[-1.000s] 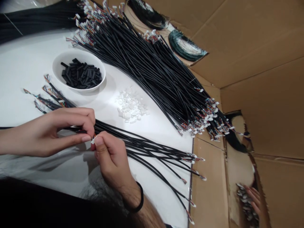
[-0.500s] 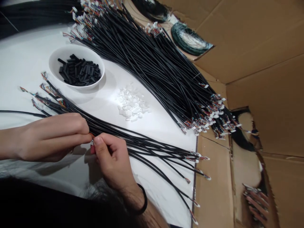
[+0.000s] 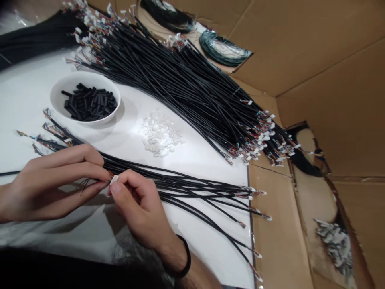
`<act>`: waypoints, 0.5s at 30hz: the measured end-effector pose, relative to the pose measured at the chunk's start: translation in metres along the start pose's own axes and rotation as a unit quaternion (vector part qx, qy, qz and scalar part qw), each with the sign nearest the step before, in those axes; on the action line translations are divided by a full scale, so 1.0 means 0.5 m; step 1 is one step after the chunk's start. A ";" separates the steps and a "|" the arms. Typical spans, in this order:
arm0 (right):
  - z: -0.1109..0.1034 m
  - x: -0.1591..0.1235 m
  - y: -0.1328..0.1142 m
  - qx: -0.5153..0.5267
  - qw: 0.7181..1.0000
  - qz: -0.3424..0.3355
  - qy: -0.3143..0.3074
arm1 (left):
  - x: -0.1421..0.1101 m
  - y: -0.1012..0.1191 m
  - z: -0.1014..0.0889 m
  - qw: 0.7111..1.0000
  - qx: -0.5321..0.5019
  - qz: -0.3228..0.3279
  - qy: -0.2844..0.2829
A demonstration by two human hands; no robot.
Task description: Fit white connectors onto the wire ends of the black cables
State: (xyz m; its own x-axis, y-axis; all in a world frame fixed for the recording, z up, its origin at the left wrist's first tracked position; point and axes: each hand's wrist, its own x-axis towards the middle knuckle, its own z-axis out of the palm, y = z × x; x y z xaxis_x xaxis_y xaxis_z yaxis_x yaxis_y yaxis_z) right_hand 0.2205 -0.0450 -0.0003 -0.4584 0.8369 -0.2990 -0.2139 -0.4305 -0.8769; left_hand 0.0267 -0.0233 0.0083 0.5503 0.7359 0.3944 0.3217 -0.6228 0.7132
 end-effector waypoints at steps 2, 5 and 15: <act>-0.001 0.003 -0.001 -0.003 1.000 0.001 0.000 | 0.000 0.001 0.000 1.000 -0.007 0.001 0.009; -0.003 0.007 -0.001 0.017 1.000 0.011 -0.006 | 0.001 0.004 0.001 1.000 -0.009 -0.001 0.014; -0.005 0.014 0.013 0.123 0.991 0.035 -0.043 | 0.009 0.020 0.007 0.997 -0.022 -0.069 0.007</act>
State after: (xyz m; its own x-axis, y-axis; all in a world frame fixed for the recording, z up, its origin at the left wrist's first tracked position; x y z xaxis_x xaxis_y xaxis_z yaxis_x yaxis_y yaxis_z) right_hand 0.2182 -0.0411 -0.0089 -0.5494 0.7749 -0.3126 -0.3784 -0.5643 -0.7338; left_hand 0.0351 -0.0272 0.0152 0.4933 0.8170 0.2986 0.3596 -0.5041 0.7852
